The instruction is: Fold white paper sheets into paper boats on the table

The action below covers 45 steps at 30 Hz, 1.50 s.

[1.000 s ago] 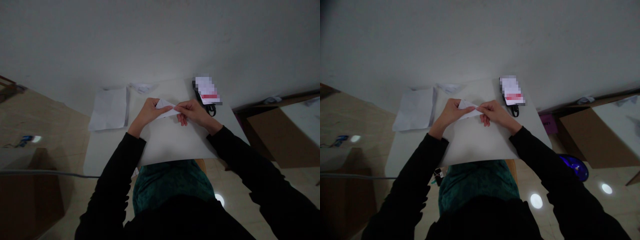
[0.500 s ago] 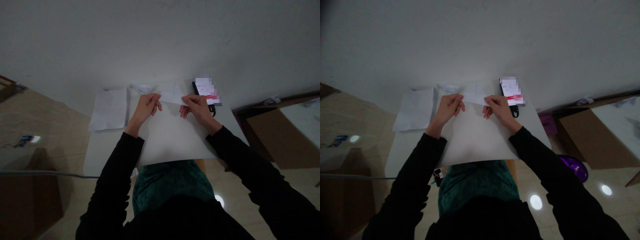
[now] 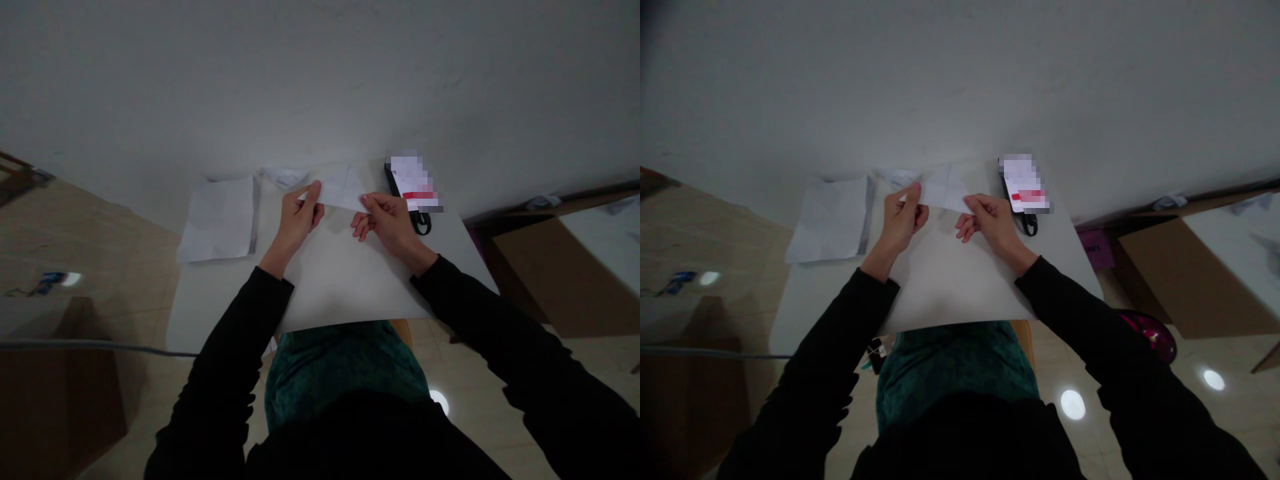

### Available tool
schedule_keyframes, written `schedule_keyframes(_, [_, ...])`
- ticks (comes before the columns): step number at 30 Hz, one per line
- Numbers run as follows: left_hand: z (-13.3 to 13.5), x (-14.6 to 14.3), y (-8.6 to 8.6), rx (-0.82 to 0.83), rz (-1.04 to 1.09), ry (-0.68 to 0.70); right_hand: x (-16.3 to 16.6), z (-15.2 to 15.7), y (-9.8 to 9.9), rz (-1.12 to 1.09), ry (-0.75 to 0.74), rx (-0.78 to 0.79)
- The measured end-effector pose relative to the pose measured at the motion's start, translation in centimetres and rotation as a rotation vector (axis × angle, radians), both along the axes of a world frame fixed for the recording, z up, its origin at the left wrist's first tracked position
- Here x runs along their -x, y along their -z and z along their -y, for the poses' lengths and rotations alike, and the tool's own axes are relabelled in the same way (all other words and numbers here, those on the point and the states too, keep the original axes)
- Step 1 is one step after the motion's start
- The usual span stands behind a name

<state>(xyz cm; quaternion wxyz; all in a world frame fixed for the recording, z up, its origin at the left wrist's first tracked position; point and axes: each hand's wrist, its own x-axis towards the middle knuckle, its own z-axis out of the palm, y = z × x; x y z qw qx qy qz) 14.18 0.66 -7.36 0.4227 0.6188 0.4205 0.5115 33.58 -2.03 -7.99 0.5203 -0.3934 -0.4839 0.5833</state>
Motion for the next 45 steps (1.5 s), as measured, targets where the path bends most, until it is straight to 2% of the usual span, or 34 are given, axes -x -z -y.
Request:
schedule_keyframes(8, [-0.2, -0.1, 0.4, 0.003, 0.045, 0.056, 0.4, 0.1, 0.1, -0.015, 0.004, 0.020])
schedule_keyframes(15, [0.0, -0.4, 0.2, -0.003, 0.039, 0.112, 0.4, 0.0, 0.3, -0.046, 0.169, 0.007])
schedule_keyframes(24, [-0.4, -0.1, 0.5, 0.045, 0.041, 0.076, 0.3, 0.2, 0.3, 0.041, 0.007, 0.083])
schedule_keyframes(30, [-0.6, -0.4, 0.9, -0.014, 0.044, -0.002, 0.5, 0.3, 0.2, 0.044, 0.020, 0.057])
schedule_keyframes(37, [-0.9, -0.2, 0.8, -0.040, 0.071, 0.018, 0.5, 0.3, 0.2, -0.002, -0.033, 0.052])
schedule_keyframes(45, [-0.1, 0.0, -0.1, -0.073, 0.005, 0.088, 0.4, -0.1, 0.8, -0.039, 0.049, 0.015])
